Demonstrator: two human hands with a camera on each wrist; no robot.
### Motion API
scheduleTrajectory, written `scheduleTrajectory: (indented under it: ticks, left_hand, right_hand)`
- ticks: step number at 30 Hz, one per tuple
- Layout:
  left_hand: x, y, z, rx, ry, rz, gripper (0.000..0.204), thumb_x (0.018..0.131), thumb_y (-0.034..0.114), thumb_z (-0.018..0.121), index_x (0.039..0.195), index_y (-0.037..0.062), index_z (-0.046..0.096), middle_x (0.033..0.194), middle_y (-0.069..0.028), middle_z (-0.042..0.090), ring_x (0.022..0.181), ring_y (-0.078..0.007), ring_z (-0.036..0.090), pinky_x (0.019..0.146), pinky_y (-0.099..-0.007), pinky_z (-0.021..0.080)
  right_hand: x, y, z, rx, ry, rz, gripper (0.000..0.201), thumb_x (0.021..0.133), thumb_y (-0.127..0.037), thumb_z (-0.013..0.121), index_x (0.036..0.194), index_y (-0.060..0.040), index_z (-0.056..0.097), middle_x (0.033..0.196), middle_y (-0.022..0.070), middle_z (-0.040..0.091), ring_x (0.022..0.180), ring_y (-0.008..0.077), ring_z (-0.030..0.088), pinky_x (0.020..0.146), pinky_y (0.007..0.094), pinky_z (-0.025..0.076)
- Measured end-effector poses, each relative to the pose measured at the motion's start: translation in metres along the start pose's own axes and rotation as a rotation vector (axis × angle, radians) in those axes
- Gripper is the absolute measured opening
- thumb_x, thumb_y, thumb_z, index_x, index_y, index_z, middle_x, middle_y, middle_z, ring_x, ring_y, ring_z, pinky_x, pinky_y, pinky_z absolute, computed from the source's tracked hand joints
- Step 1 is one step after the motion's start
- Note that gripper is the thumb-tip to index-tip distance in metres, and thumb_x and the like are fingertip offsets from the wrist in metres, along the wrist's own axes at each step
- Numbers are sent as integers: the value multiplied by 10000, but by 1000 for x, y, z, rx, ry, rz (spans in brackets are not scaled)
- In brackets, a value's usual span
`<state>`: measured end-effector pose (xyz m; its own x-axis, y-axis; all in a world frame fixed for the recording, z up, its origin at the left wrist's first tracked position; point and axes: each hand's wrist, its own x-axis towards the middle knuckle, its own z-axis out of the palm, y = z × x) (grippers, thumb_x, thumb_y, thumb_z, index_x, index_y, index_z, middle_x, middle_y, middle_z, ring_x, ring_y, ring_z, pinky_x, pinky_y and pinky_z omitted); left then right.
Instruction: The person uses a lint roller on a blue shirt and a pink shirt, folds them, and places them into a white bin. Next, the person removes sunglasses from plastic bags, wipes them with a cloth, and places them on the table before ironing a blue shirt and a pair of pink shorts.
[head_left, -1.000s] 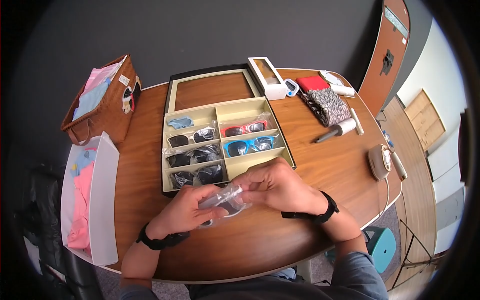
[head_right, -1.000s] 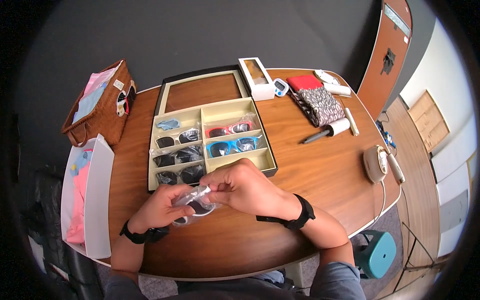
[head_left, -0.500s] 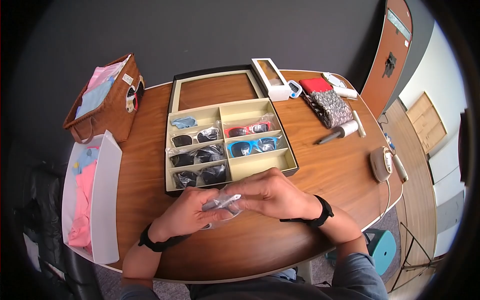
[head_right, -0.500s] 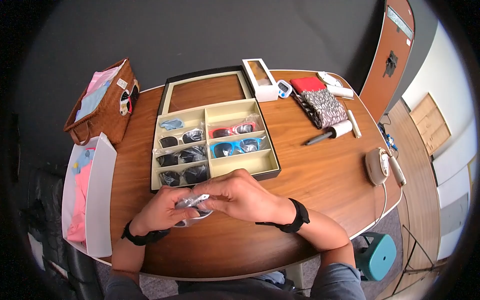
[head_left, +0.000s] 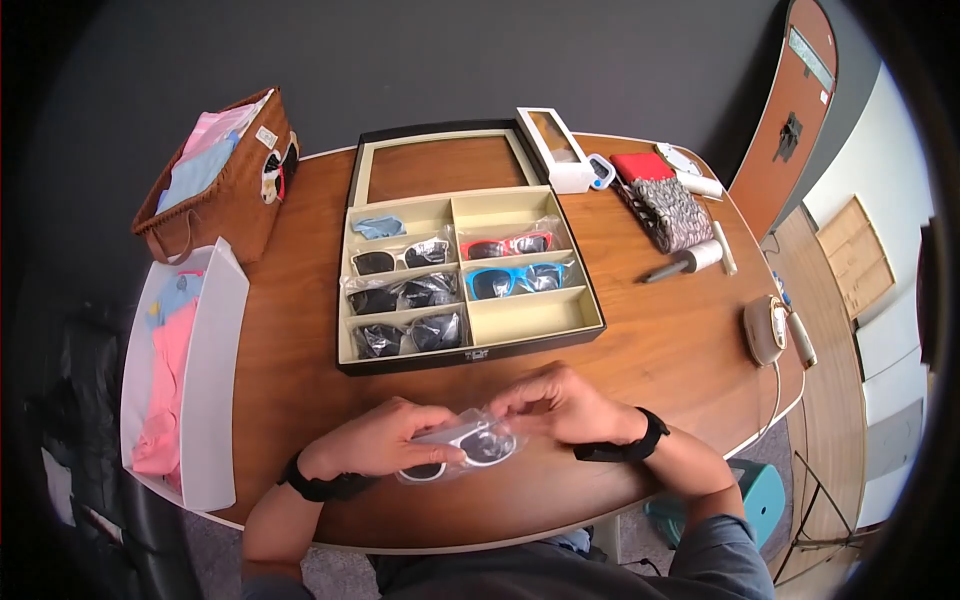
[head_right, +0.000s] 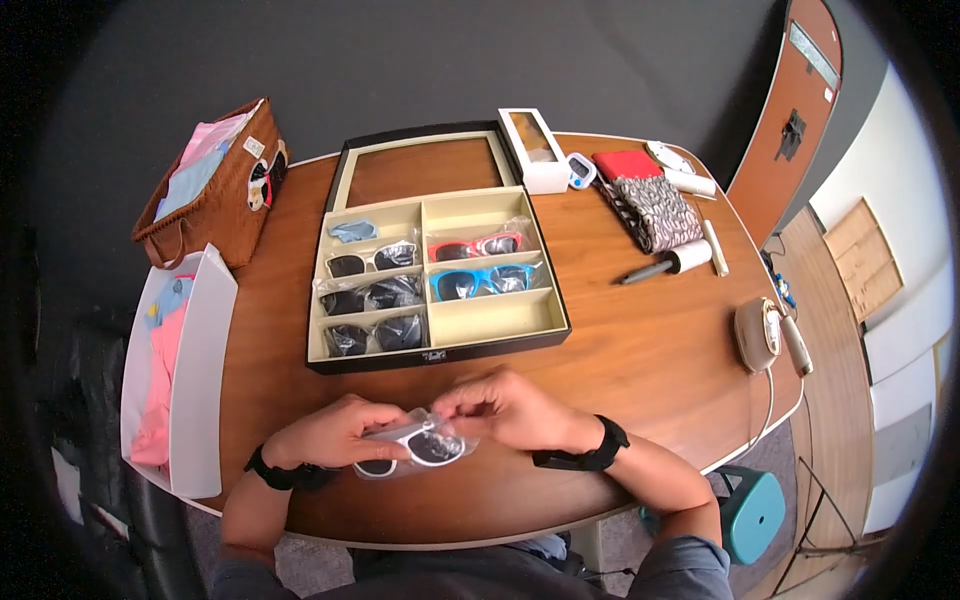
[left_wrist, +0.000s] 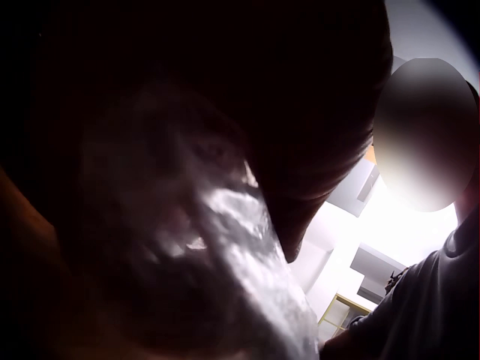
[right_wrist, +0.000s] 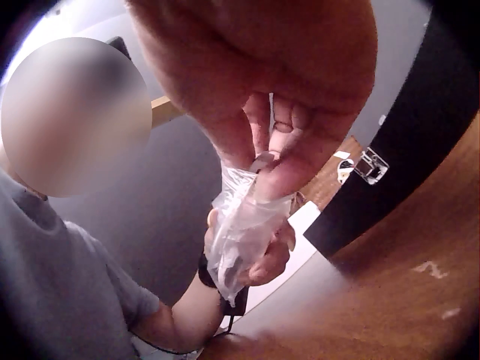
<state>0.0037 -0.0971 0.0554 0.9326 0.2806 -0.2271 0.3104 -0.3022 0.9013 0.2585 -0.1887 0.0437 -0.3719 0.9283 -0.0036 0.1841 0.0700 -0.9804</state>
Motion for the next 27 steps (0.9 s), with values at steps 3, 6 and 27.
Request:
scheduleTrajectory:
  ticks: [3,6,27]
  left_hand:
    - [-4,-18,7,-125,130,90,298,936,243,671,1120,10,651,828,-73,695,687,-89,611,626,-277,493]
    - [-8,-26,13,-220,214,27,285,960,214,640,1147,-1,644,865,-42,700,735,-52,593,634,-238,489]
    - [-87,-70,-46,-587,960,18,256,998,234,566,1014,12,694,656,66,552,523,-15,386,480,-202,319]
  right_hand:
    - [-3,12,-4,71,38,15,209,867,-29,723,1072,4,699,943,18,713,845,67,629,772,225,516]
    - [-6,22,-2,328,132,88,207,875,6,706,1079,21,679,931,32,708,846,64,641,756,228,533]
    - [-25,29,-31,399,473,20,209,852,13,717,1057,10,677,861,50,695,704,92,641,604,226,534]
